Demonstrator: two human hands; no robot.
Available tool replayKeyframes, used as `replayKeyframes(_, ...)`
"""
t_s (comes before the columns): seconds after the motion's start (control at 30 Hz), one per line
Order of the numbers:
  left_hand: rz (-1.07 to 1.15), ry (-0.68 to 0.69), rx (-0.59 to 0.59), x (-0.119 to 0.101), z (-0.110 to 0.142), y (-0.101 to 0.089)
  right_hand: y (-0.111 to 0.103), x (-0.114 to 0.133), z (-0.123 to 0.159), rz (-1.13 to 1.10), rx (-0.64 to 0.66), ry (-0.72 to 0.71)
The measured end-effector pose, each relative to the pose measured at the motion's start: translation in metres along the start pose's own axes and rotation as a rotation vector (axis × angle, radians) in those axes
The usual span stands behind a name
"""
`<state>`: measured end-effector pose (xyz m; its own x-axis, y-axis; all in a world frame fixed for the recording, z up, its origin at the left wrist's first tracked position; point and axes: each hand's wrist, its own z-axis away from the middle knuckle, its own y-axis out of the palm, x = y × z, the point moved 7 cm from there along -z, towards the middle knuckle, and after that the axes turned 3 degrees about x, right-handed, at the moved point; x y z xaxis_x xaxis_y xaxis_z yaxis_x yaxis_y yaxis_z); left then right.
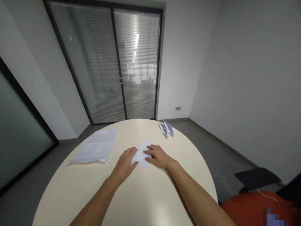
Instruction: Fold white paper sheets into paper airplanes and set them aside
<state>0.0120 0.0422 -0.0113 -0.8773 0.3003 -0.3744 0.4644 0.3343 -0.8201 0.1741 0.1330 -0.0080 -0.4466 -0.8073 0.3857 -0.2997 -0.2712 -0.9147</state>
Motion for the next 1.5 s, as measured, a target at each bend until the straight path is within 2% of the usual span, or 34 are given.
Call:
replayKeyframes(0.13, -0.112, 0.029, 0.022, -0.009, -0.003, -0.006, -0.001, 0.0, 0.0, 0.031, -0.028, -0.012)
replayKeyframes(0.37, -0.214, 0.02, 0.193, -0.026, -0.002, 0.002, -0.006, 0.004, -0.005, 0.134, -0.113, -0.024)
replayKeyframes(0.53, -0.237, -0.055, 0.204, -0.032, 0.001, 0.002, -0.011, 0.007, -0.004, 0.134, -0.111, -0.007)
replayKeyframes(0.8, -0.308, -0.169, 0.17, -0.045, 0.004, 0.012, -0.007, 0.01, -0.001, 0.033, -0.14, -0.124)
replayKeyframes(0.93, -0.286, -0.173, 0.144, -0.043, 0.007, 0.017, -0.007, 0.012, -0.002, 0.057, -0.143, -0.116)
replayKeyframes(1.07, -0.231, -0.158, 0.123, -0.037, 0.01, 0.022, -0.008, 0.007, -0.005, 0.033, -0.154, -0.011)
replayKeyframes(1.2, -0.236, -0.194, 0.157, -0.03, 0.012, 0.03, -0.007, 0.0, -0.006, -0.048, -0.182, 0.062)
replayKeyframes(1.5, -0.268, -0.206, 0.256, -0.021, 0.012, 0.036, -0.005, 0.001, -0.007, 0.015, -0.174, 0.007)
